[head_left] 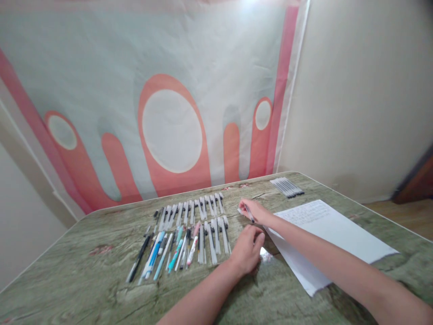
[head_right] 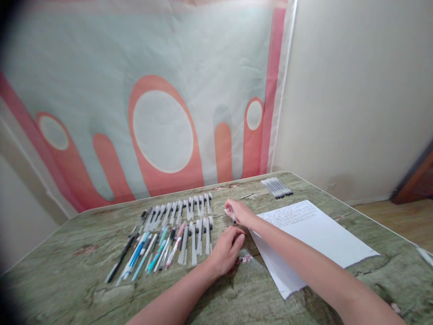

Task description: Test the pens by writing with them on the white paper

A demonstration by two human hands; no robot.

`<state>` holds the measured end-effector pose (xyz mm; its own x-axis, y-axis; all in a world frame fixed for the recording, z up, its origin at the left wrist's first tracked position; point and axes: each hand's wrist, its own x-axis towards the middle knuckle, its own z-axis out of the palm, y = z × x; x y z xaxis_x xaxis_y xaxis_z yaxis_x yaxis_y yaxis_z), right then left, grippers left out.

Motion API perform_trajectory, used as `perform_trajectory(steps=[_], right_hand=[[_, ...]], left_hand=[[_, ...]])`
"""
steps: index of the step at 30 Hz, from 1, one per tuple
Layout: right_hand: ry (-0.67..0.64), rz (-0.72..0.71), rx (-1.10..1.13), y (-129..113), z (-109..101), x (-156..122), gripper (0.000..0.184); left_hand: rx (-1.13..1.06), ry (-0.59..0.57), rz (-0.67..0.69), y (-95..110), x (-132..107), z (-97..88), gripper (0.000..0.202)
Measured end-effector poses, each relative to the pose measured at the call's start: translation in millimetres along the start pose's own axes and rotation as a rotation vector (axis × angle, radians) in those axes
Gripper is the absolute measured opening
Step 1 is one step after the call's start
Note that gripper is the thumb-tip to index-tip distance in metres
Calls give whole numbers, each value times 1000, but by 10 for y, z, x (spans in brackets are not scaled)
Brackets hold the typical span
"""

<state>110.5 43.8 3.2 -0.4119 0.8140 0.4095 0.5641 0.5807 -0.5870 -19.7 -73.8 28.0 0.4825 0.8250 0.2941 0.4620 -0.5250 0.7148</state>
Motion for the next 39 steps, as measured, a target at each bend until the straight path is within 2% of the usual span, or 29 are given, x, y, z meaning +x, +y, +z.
perform_trajectory(steps=[5, 17, 28, 36, 39], right_hand=[[-34, -2, -19, 74, 20, -104, 16], [-82, -21, -63, 70, 28, -98, 19], [-51, -6, 4, 27, -148, -159, 15], [-86, 31, -22, 62, 27, -166, 15], [-79, 38, -25, 43, 14, -177, 12]], left_hand=[[-1, 0, -44, -52, 19, 28, 27], [-54, 12, -66, -133, 42, 46, 29], [-107, 17, -72, -164, 62, 55, 26], [-155, 34, -56, -166, 67, 64, 25], [-189, 42, -58, -185, 63, 74, 24]])
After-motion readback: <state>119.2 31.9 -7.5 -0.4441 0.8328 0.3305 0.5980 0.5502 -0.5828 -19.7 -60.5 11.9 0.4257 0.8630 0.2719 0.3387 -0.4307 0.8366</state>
